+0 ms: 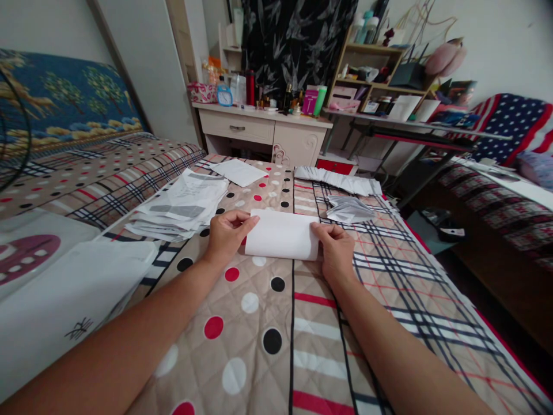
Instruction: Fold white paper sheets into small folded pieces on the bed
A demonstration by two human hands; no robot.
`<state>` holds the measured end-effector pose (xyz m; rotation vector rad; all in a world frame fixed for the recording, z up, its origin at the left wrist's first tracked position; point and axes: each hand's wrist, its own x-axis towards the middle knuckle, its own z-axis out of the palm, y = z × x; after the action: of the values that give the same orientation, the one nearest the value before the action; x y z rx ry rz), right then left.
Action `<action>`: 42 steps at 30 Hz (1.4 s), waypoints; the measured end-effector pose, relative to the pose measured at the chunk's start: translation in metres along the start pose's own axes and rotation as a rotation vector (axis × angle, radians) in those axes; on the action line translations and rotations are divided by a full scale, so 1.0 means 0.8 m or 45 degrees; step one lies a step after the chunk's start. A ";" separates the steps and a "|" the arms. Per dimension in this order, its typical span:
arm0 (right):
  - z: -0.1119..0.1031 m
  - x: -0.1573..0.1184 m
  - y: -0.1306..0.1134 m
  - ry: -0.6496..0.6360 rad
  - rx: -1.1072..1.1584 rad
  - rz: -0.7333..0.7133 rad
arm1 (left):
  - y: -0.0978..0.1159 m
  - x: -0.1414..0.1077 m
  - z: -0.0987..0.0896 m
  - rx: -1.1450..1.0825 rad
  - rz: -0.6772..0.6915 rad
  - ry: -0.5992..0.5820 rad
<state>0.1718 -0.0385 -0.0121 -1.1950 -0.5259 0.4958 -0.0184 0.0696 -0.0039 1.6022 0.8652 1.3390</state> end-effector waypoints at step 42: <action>0.000 0.001 -0.003 0.023 -0.069 -0.165 | 0.006 0.000 0.000 -0.199 -0.003 -0.029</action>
<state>0.1725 -0.0386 -0.0101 -1.2073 -0.6004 0.3618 -0.0181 0.0679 0.0009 1.4919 0.7303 1.3499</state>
